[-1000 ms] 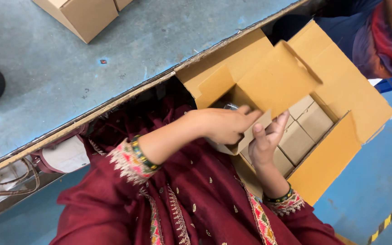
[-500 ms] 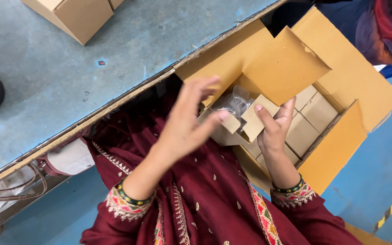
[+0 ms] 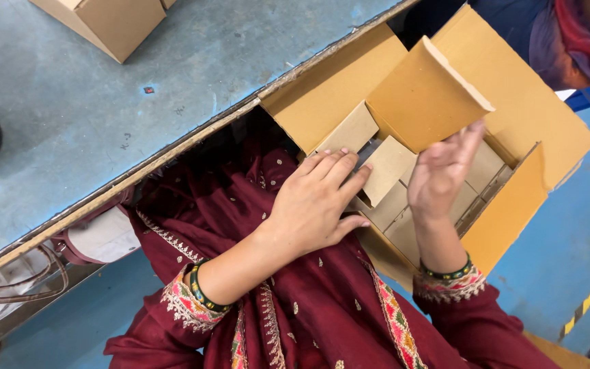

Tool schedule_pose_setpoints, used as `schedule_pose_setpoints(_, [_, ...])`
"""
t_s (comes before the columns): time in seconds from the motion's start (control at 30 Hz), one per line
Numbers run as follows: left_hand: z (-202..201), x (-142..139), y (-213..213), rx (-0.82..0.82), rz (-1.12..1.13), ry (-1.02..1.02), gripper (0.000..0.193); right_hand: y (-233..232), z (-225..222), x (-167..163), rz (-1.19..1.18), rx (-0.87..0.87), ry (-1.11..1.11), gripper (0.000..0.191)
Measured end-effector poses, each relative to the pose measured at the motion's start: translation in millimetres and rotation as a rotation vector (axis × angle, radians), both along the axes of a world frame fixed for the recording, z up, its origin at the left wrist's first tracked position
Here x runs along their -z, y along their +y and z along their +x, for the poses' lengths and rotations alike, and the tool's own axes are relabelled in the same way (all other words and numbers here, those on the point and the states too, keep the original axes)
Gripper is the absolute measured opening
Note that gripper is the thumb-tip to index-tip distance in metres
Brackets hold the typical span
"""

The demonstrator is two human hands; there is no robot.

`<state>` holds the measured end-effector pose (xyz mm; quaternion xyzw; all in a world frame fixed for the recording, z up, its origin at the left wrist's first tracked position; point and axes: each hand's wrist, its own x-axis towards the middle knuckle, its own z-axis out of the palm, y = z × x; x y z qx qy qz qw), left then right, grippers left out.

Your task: The person uses scissors to cut the tape on a large cardboard box, opens it, and removes several smaller boxes. She then opens some of the smaller boxes to reveal cylindrical items wrapped in plastic.

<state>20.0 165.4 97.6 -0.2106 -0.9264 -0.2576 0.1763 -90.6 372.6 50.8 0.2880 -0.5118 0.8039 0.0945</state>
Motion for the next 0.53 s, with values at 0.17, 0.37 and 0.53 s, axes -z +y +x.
schedule_pose_setpoints(0.17, [1,-2,2,-0.026,-0.031,-0.048,0.072,3,2,-20,0.08,0.074,-0.004,0.055])
schedule_pose_setpoints(0.37, [6,3,-2,0.029,0.034,0.004,0.064,-8,6,-24,0.137,0.151,0.058,0.028])
schedule_pose_setpoints(0.53, [4,28,-17,0.092,0.15,0.066,0.039,-5,11,-25,0.244,0.147,0.087,0.026])
